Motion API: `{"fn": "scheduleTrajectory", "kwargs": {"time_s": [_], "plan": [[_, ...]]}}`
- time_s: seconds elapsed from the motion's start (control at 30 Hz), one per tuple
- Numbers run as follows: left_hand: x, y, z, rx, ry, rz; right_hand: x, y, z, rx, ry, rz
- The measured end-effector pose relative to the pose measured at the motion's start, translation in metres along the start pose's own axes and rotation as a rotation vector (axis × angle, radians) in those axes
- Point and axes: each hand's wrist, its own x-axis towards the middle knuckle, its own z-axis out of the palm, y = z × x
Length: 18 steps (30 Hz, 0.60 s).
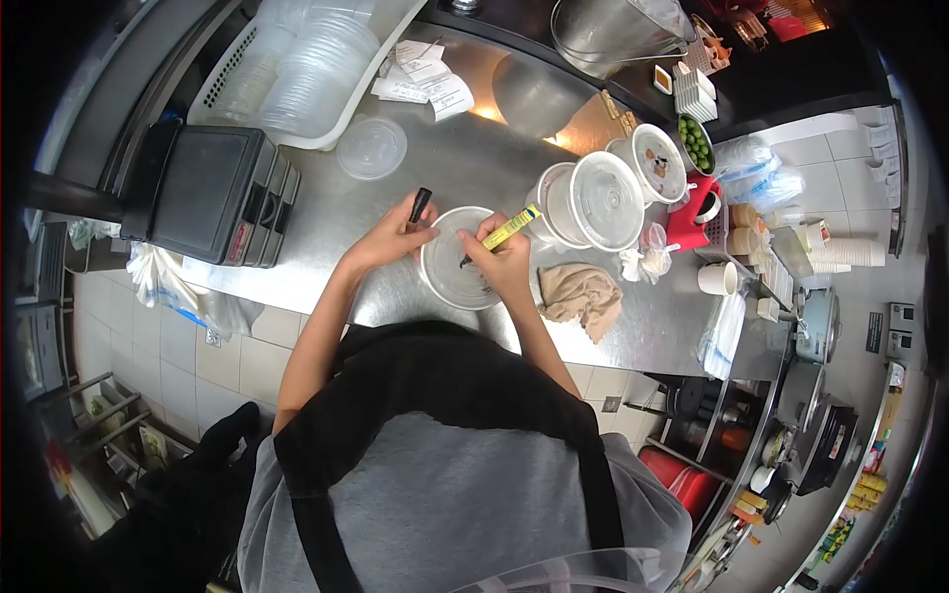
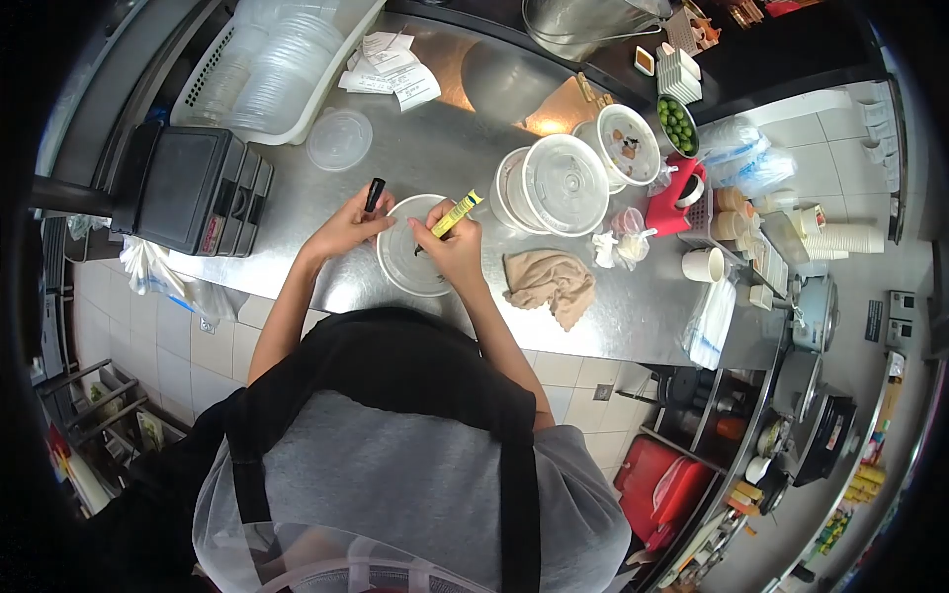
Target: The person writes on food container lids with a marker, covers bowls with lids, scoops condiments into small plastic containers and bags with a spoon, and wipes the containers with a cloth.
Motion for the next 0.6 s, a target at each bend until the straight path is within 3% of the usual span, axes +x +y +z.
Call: {"fn": "scheduleTrajectory", "kwargs": {"time_s": [0.4, 0.6], "plan": [[-0.0005, -0.0008, -0.0002, -0.022, -0.011, 0.003, 0.0006, 0.0054, -0.0039, -0.028, -0.011, 0.0], [0.0001, -0.0027, -0.0034, 0.004, -0.05, -0.023, 0.0005, 0.0056, 0.0015, 0.027, 0.09, -0.036]]}}
